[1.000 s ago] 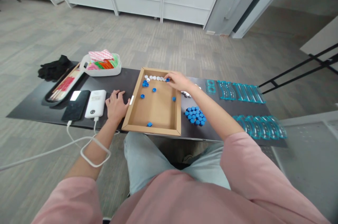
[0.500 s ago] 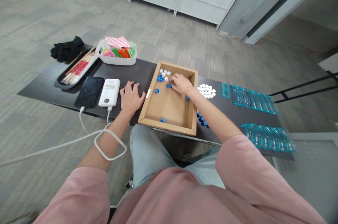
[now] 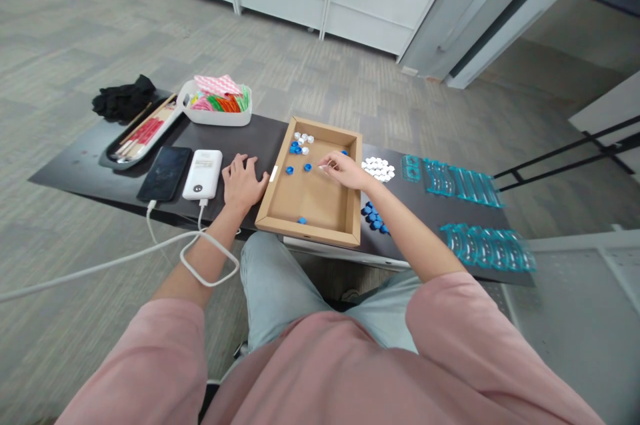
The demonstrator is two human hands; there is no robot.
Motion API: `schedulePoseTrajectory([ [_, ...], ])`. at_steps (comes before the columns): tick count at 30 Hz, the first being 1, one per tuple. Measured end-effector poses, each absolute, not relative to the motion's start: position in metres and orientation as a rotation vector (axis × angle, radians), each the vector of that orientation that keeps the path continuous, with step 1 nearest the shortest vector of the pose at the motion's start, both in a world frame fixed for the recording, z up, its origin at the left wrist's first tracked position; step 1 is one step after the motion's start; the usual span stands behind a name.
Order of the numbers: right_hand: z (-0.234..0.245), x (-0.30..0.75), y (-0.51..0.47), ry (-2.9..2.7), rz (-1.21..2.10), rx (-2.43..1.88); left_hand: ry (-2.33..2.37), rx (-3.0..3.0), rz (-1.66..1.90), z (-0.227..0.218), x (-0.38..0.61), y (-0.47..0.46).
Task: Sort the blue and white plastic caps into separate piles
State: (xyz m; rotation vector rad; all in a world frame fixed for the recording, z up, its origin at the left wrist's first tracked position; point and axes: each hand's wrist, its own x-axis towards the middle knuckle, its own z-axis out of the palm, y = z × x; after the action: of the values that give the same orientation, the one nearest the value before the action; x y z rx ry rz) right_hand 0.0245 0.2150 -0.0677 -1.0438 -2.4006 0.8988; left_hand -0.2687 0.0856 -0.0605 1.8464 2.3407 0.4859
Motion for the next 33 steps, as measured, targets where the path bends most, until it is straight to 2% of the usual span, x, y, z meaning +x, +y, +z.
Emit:
schedulePoseTrajectory([
  [10,-0.065,0.067,0.191,-2.257,0.924,-0.928,2.343,1.882,0.491,-0.060,-0.268,0.083],
  [23,-0.114,0.242,0.147,-1.655,0.848,-1.509,2.314,1.905,0.429,-0.057,-0.268,0.086],
  [33,-0.126,0.250,0.149,-1.834,0.625,-1.579,2.351,1.885,0.331,-0.047,-0.261,0.085],
])
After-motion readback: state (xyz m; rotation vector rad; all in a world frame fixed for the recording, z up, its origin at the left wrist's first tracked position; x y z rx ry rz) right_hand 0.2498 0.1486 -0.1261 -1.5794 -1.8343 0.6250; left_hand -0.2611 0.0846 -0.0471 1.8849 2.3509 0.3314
